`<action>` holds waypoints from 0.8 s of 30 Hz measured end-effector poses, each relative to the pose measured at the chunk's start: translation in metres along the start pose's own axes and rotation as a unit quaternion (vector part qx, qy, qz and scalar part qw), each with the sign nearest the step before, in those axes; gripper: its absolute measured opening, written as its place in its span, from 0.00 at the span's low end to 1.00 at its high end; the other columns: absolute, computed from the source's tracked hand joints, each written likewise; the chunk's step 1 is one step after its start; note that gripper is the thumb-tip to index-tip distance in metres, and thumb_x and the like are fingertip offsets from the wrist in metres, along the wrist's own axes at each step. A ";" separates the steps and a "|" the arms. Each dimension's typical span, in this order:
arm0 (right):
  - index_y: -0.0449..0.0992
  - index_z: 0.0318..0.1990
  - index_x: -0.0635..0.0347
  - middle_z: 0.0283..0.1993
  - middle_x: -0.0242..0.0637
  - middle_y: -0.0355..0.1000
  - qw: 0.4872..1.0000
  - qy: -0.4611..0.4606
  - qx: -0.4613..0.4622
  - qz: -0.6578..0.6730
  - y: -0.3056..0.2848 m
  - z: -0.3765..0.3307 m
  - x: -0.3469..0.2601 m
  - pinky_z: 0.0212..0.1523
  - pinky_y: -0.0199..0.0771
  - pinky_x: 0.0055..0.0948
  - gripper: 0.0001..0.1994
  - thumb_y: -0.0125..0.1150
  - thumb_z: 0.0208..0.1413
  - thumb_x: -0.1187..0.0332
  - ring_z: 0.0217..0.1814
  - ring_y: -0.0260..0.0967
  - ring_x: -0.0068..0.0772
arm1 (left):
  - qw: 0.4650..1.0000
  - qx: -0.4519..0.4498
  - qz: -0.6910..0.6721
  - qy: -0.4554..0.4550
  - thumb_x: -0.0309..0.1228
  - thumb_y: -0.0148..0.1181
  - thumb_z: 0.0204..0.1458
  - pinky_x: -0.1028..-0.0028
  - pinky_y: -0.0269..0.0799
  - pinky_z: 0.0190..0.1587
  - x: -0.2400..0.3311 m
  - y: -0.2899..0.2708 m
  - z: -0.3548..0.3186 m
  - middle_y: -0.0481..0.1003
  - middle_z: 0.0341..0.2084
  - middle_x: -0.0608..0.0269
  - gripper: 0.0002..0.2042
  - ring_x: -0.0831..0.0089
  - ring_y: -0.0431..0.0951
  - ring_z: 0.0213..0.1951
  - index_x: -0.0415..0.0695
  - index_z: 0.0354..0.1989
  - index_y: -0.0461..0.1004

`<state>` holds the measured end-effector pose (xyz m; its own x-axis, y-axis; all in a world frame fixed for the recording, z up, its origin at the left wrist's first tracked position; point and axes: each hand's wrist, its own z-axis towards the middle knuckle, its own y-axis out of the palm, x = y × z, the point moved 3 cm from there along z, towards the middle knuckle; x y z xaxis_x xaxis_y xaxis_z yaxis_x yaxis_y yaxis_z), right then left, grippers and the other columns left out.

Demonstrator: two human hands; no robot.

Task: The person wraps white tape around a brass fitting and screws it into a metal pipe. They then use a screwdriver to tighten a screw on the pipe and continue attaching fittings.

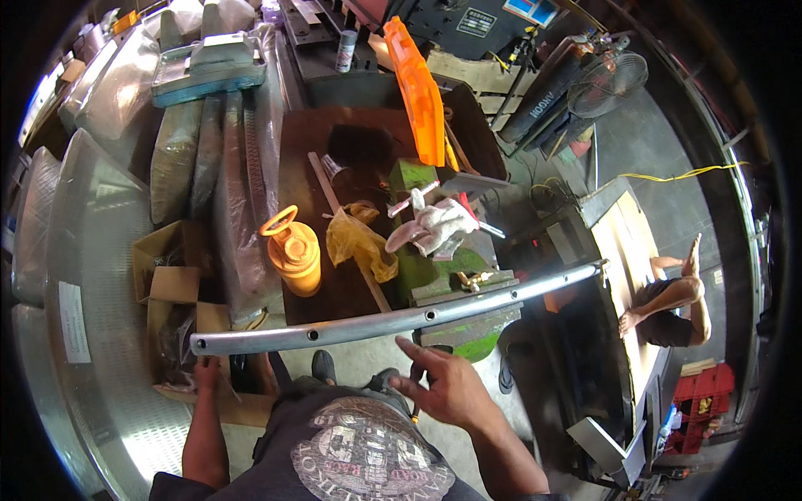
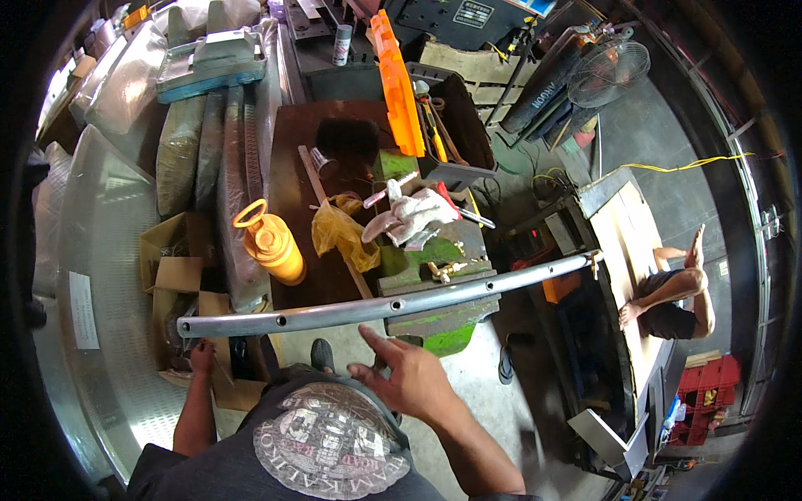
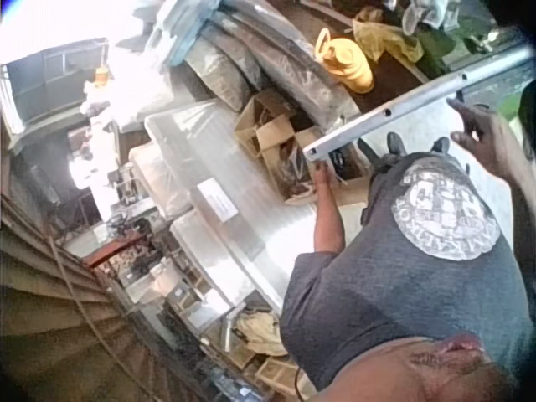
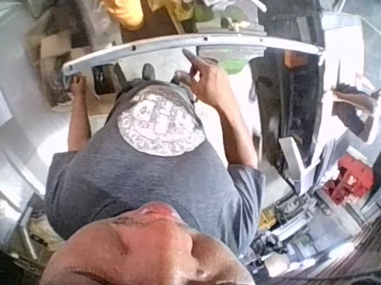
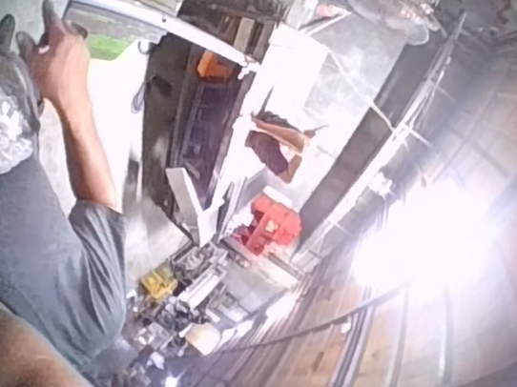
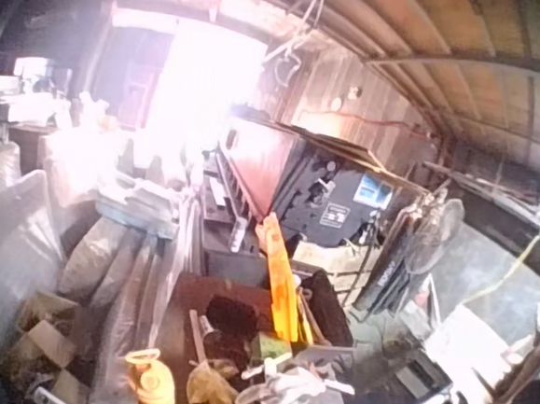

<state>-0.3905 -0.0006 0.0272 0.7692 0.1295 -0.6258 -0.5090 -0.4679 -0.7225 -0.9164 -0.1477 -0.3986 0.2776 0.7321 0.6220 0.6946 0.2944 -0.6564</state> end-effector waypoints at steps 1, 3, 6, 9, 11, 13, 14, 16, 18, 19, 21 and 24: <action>0.69 0.66 0.61 0.35 0.44 0.78 0.999 -0.032 0.011 0.038 0.001 0.001 -0.007 0.33 0.75 0.39 0.34 0.67 0.57 0.49 0.31 0.76 0.46 | 0.999 0.040 -0.036 -0.008 0.53 0.65 0.51 0.62 0.73 0.46 -0.003 -0.018 0.000 0.83 0.36 0.46 0.27 0.58 0.83 0.41 0.36 0.40 0.82; 0.70 0.65 0.62 0.33 0.42 0.76 0.994 -0.001 0.037 0.101 -0.002 0.003 -0.006 0.32 0.73 0.34 0.33 0.70 0.56 0.54 0.27 0.71 0.37 | 0.973 0.173 -0.148 -0.034 0.56 0.64 0.53 0.65 0.73 0.44 -0.012 -0.057 -0.001 0.82 0.37 0.51 0.28 0.63 0.81 0.40 0.36 0.41 0.81; 0.73 0.62 0.67 0.29 0.34 0.72 0.976 -0.040 0.088 0.195 0.008 0.005 -0.005 0.29 0.67 0.26 0.29 0.73 0.53 0.67 0.25 0.63 0.22 | 0.779 0.235 -0.577 -0.061 0.49 0.65 0.57 0.72 0.72 0.41 0.127 -0.144 -0.044 0.75 0.41 0.66 0.21 0.71 0.75 0.41 0.45 0.48 0.75; 0.76 0.58 0.67 0.29 0.34 0.73 0.955 -0.123 0.060 0.263 0.021 0.011 -0.026 0.32 0.70 0.23 0.25 0.72 0.51 0.73 0.26 0.68 0.22 | 0.676 0.005 -0.703 0.220 0.46 0.59 0.63 0.75 0.73 0.41 0.183 -0.228 -0.058 0.74 0.39 0.69 0.15 0.74 0.76 0.42 0.50 0.49 0.74; 0.77 0.58 0.68 0.30 0.35 0.74 0.933 -0.167 0.057 0.314 0.031 0.021 -0.038 0.33 0.71 0.23 0.24 0.71 0.51 0.74 0.27 0.70 0.23 | 0.591 -0.082 -0.751 0.283 0.46 0.54 0.66 0.76 0.77 0.38 0.290 -0.220 -0.120 0.75 0.37 0.67 0.14 0.76 0.77 0.40 0.49 0.48 0.74; 0.76 0.58 0.69 0.32 0.37 0.75 0.916 -0.193 0.046 0.349 0.036 0.030 -0.062 0.36 0.71 0.22 0.25 0.71 0.50 0.75 0.31 0.71 0.24 | 0.561 -0.092 -0.791 0.226 0.46 0.52 0.66 0.77 0.79 0.35 0.353 -0.191 -0.169 0.77 0.35 0.65 0.15 0.76 0.79 0.36 0.47 0.46 0.75; 0.74 0.61 0.68 0.37 0.37 0.74 0.911 -0.216 0.023 0.350 0.037 0.036 -0.070 0.41 0.72 0.23 0.27 0.70 0.52 0.75 0.38 0.70 0.24 | 0.570 -0.115 -0.791 0.190 0.47 0.53 0.66 0.77 0.79 0.36 0.362 -0.172 -0.182 0.77 0.35 0.64 0.15 0.75 0.79 0.35 0.48 0.46 0.74; 0.69 0.66 0.67 0.43 0.36 0.71 0.870 -0.198 -0.048 0.450 0.040 0.047 -0.089 0.45 0.71 0.23 0.31 0.70 0.53 0.76 0.44 0.69 0.23 | 0.573 -0.249 -0.746 0.232 0.48 0.53 0.66 0.75 0.78 0.38 0.383 -0.142 -0.207 0.76 0.35 0.63 0.16 0.75 0.78 0.34 0.48 0.47 0.74; 0.64 0.69 0.66 0.47 0.34 0.68 0.847 -0.214 -0.084 0.479 0.042 0.057 -0.098 0.47 0.71 0.24 0.35 0.70 0.54 0.75 0.46 0.67 0.23 | 0.566 -0.242 -0.763 0.195 0.46 0.55 0.65 0.75 0.76 0.37 0.393 -0.112 -0.218 0.74 0.34 0.65 0.14 0.74 0.77 0.32 0.50 0.46 0.73; 0.63 0.70 0.66 0.47 0.33 0.67 0.851 -0.228 -0.087 0.464 0.038 0.058 -0.104 0.47 0.70 0.23 0.36 0.71 0.54 0.74 0.45 0.67 0.23 | 0.566 -0.252 -0.766 0.171 0.46 0.55 0.65 0.74 0.76 0.38 0.400 -0.102 -0.226 0.75 0.35 0.64 0.13 0.74 0.77 0.32 0.50 0.46 0.73; 0.60 0.72 0.66 0.48 0.32 0.67 0.834 -0.235 -0.111 0.487 0.037 0.057 -0.105 0.48 0.68 0.21 0.38 0.72 0.55 0.72 0.45 0.65 0.22 | 0.566 -0.293 -0.755 0.156 0.45 0.54 0.66 0.72 0.77 0.40 0.413 -0.090 -0.236 0.76 0.36 0.63 0.13 0.73 0.79 0.32 0.50 0.46 0.73; 0.55 0.75 0.59 0.57 0.39 0.67 0.774 -0.240 -0.132 0.571 0.038 0.052 -0.097 0.49 0.71 0.29 0.39 0.69 0.58 0.72 0.46 0.70 0.28 | 0.561 -0.349 -0.735 0.150 0.45 0.54 0.66 0.70 0.78 0.42 0.426 -0.080 -0.244 0.77 0.39 0.62 0.14 0.73 0.80 0.34 0.48 0.48 0.73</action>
<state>-0.5045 0.0142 0.0449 -0.3880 -0.2196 -0.8951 -0.6053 -0.6716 0.4272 -0.6914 -0.0088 0.0230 -0.9104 -0.1540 0.3841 0.3800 0.0560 0.9233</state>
